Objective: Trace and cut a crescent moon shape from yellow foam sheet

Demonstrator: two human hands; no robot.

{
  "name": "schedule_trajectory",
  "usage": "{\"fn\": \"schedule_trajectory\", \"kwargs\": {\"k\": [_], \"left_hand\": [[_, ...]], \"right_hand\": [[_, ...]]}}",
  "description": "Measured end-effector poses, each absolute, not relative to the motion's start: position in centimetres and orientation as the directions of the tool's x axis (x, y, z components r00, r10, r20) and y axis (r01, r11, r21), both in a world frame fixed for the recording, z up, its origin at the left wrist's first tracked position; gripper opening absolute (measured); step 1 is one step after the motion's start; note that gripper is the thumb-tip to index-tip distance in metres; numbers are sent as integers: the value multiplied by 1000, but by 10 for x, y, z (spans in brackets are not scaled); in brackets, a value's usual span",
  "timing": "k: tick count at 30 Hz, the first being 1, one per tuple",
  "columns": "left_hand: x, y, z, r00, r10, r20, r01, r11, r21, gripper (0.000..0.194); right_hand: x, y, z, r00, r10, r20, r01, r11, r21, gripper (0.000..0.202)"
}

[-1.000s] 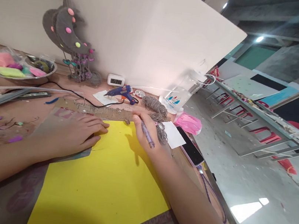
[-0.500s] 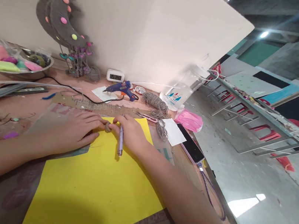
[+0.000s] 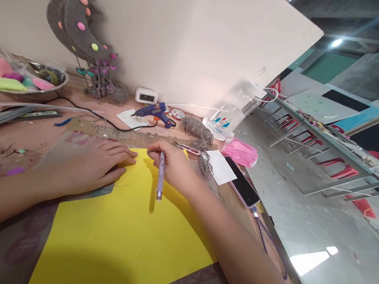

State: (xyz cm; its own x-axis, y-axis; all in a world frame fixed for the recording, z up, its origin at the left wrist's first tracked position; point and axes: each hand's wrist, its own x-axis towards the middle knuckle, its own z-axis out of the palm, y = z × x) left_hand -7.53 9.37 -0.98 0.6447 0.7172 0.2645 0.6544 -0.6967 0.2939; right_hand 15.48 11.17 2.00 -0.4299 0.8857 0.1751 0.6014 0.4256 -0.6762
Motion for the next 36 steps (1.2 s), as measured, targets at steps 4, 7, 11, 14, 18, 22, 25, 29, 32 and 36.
{"fn": "schedule_trajectory", "kwargs": {"k": [4, 7, 11, 14, 18, 22, 25, 29, 32, 36], "left_hand": [[-76, 95, -11, 647, 715, 267, 645, -699, 309, 28], [-76, 94, -10, 647, 714, 267, 645, -699, 309, 27], [-76, 94, -9, 649, 712, 268, 643, -702, 307, 26], [-76, 94, -9, 657, 709, 256, 646, -704, 295, 26], [-75, 94, -7, 654, 715, 248, 660, -699, 274, 25], [-75, 91, -4, 667, 705, 242, 660, -710, 246, 23], [-75, 92, -5, 659, 704, 264, 660, -710, 245, 24], [-76, 93, -7, 666, 700, 258, 653, -714, 252, 24], [-76, 93, -5, 674, 696, 249, 652, -718, 241, 24], [-74, 89, 3, 667, 707, 236, 673, -707, 217, 24]], "right_hand": [[167, 112, 28, -472, 878, 83, 668, 417, -616, 20], [167, 106, 33, -529, 849, 11, 672, 426, -606, 14], [164, 99, 33, -680, 733, 2, 603, 560, -569, 20], [162, 100, 28, -690, 722, 44, 626, 627, -463, 17], [162, 103, 24, -645, 759, 92, 669, 618, -412, 13], [162, 100, 27, -693, 720, 20, 636, 625, -453, 11], [161, 99, 27, -668, 738, 95, 666, 651, -365, 12], [161, 101, 24, -713, 700, 41, 624, 661, -417, 11], [161, 103, 23, -672, 735, 87, 668, 653, -355, 13], [161, 101, 25, -684, 726, 78, 643, 649, -406, 11]]}}
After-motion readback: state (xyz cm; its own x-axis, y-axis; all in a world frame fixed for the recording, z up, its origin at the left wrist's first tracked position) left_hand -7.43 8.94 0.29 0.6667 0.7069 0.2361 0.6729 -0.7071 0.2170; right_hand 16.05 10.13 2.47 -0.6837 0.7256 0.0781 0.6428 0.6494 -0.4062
